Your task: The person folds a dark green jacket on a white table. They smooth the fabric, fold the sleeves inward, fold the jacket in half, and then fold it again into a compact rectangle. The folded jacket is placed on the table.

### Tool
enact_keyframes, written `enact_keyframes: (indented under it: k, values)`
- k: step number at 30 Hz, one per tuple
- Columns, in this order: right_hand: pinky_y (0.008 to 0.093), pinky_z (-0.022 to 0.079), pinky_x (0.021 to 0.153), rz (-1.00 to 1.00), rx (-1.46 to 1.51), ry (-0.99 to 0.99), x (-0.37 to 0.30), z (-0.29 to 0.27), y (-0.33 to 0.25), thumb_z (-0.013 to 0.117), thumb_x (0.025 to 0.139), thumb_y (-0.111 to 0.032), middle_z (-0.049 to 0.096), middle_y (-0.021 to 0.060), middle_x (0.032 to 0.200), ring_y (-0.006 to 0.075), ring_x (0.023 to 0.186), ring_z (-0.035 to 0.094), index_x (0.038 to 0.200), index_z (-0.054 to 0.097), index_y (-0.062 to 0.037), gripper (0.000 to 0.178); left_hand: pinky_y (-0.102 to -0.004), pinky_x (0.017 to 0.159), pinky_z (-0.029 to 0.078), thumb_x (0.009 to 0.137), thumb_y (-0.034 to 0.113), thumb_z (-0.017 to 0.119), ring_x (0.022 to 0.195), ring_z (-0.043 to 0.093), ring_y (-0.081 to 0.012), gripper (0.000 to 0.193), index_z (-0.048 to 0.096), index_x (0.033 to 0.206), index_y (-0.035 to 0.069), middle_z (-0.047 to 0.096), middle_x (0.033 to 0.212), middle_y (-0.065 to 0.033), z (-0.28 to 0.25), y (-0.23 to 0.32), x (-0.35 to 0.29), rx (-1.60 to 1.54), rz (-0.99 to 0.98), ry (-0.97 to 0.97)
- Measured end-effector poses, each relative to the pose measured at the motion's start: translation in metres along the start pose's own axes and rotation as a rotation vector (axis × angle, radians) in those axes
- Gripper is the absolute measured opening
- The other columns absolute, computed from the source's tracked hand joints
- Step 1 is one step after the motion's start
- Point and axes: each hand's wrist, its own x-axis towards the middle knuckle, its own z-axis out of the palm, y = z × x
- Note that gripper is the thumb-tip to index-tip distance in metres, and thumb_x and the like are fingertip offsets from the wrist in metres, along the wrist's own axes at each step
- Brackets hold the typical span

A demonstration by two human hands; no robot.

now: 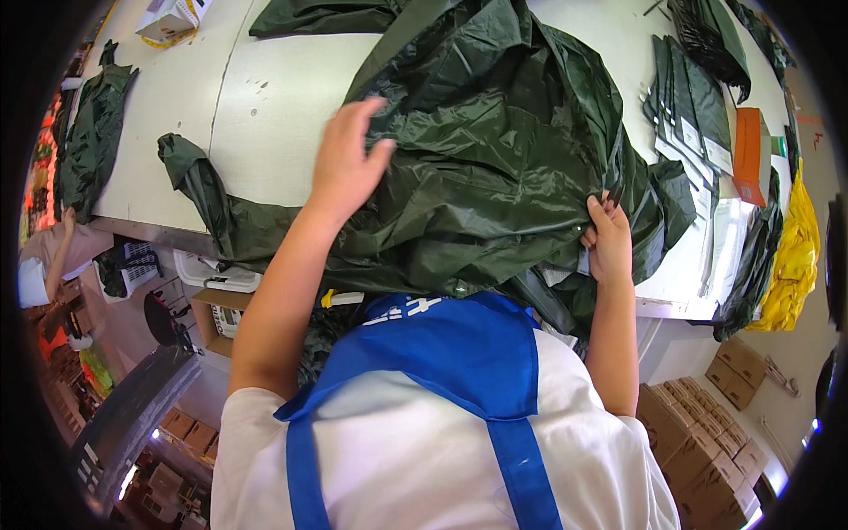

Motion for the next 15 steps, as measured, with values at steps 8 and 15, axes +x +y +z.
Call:
enact_keyframes:
  k: [8,15]
  values:
    - [0.0198,0.028,0.045,0.021,0.431,-0.093,-0.007,0.007,-0.001,0.052,0.095,-0.015,0.047,-0.0086,0.066,0.0041,0.046,0.033,0.102,0.056,-0.0195,0.009,-0.0351,0.081,0.049,0.078,0.018,0.067,0.094,0.062,-0.0292,0.039,0.058,0.114,0.007,0.058,0.118,-0.0134,0.061,0.041,0.014,0.03,0.137,-0.493]
    - [0.0202,0.026,0.044,0.052,0.605,-0.167,-0.005,-0.006,0.009,0.051,0.095,-0.015,0.045,-0.0088,0.065,0.0042,0.045,0.03,0.101,0.055,-0.0183,0.008,-0.0377,0.082,0.05,0.076,0.023,0.068,0.095,0.061,-0.0263,0.048,0.055,0.12,0.009,0.054,0.123,-0.0103,0.068,0.051,0.008,0.113,-0.003,-0.575]
